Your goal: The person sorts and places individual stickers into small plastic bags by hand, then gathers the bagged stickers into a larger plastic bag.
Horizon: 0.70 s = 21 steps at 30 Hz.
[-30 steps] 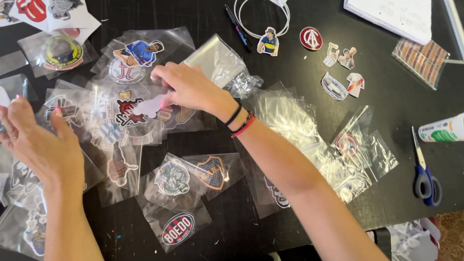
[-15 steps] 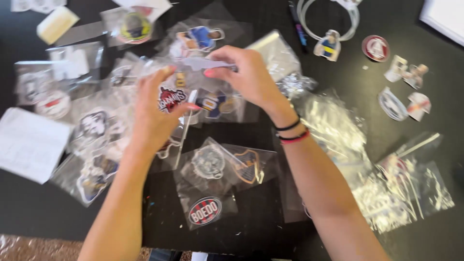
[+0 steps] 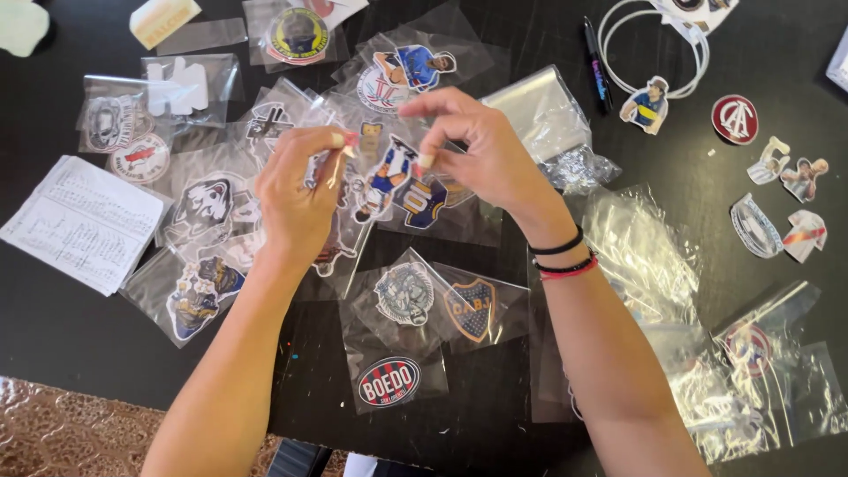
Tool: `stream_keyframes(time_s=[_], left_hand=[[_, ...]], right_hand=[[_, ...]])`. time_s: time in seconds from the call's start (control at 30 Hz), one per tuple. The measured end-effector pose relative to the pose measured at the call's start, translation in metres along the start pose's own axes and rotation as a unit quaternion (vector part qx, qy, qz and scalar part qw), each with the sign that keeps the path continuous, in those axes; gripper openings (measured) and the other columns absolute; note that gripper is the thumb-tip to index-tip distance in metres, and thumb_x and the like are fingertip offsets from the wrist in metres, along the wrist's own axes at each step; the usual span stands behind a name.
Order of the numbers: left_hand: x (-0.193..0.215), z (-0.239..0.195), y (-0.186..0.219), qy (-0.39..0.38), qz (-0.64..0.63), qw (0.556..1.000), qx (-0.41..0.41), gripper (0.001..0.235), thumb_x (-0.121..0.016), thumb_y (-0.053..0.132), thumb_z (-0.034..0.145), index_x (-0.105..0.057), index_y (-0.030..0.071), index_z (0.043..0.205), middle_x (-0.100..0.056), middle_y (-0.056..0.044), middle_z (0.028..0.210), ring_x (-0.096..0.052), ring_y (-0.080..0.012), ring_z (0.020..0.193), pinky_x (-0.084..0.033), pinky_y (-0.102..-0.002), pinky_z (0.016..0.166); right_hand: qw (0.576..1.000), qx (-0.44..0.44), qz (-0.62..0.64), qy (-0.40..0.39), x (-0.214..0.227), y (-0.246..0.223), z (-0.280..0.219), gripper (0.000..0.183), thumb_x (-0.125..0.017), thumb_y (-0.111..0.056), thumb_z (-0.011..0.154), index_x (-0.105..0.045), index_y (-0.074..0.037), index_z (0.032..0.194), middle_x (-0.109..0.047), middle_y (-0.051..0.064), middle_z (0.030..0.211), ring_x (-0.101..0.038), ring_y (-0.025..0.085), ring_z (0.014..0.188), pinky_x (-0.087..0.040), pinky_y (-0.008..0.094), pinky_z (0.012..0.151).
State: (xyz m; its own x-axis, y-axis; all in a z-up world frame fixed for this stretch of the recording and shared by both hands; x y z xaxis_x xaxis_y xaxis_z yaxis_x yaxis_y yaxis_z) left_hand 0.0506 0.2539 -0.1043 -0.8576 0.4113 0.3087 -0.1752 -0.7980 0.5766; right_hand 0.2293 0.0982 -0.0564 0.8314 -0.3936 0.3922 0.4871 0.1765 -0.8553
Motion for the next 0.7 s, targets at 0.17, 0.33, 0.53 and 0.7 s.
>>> stream_keyframes(time_s=[0.17,0.33,0.53,0.7], left_hand=[[0.002,-0.004,-0.007,-0.009,0.0,0.998,0.064,0.021,-0.082,0.009,0.1,-0.069,0.006,0.116,-0.068,-0.012,0.093,-0.071,-0.0275,0.077,-0.061,-0.04,0.074],[0.017,0.013,0.016,-0.109,-0.086,0.926,0.351,0.04,-0.056,0.033,0.107,-0.056,-0.003,0.125,-0.073,-0.017,0.085,-0.071,-0.0245,0.063,-0.058,-0.034,0.057],[0.018,0.02,0.018,-0.083,-0.354,0.83,0.424,0.057,-0.05,0.051,0.106,-0.046,0.001,0.132,-0.05,-0.033,0.132,-0.066,-0.042,0.103,-0.062,-0.045,0.08],[0.018,0.012,0.001,-0.105,-0.456,0.824,0.32,0.068,-0.059,-0.026,0.096,-0.034,0.012,0.146,-0.006,-0.027,0.174,-0.059,-0.0369,0.139,-0.056,-0.041,0.114]], right_hand=[[0.992,-0.098,0.071,-0.022,-0.003,0.008,-0.003,0.014,-0.079,0.005,0.09,-0.074,-0.004,0.08,-0.075,0.013,0.1,-0.072,0.019,0.088,-0.062,0.029,0.079],[0.973,-0.209,0.075,-0.057,-0.011,0.0,-0.004,0.018,-0.072,0.006,0.093,-0.075,-0.004,0.078,-0.074,0.009,0.079,-0.07,0.014,0.067,-0.063,0.025,0.063],[0.957,-0.249,0.041,-0.145,-0.017,0.002,-0.003,0.017,-0.068,0.006,0.088,-0.075,-0.004,0.077,-0.076,0.011,0.072,-0.071,0.016,0.062,-0.063,0.025,0.059],[0.919,-0.291,0.007,-0.264,-0.016,-0.008,0.001,0.023,-0.058,0.007,0.09,-0.077,-0.004,0.088,-0.082,0.007,0.086,-0.074,0.01,0.073,-0.058,0.022,0.069]])
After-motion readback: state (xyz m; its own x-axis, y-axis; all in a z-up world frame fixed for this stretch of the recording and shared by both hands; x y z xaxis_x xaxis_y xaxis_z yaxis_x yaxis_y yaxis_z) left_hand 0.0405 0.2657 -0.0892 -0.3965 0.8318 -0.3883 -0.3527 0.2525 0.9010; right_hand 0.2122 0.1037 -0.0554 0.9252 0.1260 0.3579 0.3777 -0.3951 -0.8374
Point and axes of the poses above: each hand's wrist, its own z-axis towards the middle knuckle, its own x-axis out of the back of the hand, y = z × x, the point moved 1 cm from there along z, towards the middle knuckle
